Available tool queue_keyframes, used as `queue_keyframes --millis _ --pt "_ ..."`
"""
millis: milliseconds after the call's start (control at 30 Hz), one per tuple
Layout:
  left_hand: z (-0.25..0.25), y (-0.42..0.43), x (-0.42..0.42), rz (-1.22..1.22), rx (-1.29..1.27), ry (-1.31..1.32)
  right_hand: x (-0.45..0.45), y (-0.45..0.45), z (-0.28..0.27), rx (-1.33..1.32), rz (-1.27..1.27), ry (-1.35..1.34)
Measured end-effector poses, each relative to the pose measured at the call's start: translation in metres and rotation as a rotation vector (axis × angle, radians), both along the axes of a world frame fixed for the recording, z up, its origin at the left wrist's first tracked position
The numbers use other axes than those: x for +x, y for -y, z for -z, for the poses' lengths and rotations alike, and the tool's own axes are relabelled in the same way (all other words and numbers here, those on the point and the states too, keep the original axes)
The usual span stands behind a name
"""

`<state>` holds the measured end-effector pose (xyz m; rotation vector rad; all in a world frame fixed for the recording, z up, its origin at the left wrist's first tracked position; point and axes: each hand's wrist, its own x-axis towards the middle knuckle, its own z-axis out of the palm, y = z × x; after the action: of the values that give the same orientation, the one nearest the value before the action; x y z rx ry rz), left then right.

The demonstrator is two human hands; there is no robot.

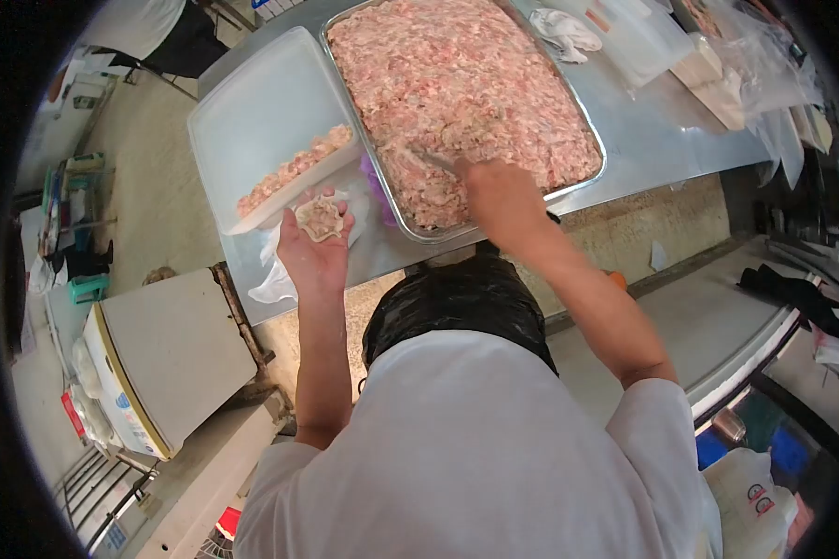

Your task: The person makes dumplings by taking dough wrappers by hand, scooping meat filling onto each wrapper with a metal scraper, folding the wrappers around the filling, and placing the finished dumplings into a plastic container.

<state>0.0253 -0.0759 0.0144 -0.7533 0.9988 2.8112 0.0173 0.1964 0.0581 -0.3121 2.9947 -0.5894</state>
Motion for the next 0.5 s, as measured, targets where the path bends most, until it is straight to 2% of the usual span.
queue_keyframes --millis 167,267,367,467,500 --pt "0.000 0.000 0.012 0.005 0.027 0.027 0.015 0.011 0.009 0.031 -0.093 0.064" --pt "-0.006 -0.006 0.015 -0.009 0.084 0.018 0.023 0.008 0.015 -0.039 -0.112 0.026" --pt "-0.009 -0.013 0.017 0.005 0.064 0.062 0.021 -0.008 0.005 -0.508 -0.019 0.390" --pt "-0.016 -0.024 0.020 0.061 0.120 0.046 0.034 0.001 -0.032 -0.782 0.231 0.782" --pt "-0.010 -0.028 0.018 0.067 0.173 0.010 0.041 0.006 -0.023 -0.790 0.113 0.529"
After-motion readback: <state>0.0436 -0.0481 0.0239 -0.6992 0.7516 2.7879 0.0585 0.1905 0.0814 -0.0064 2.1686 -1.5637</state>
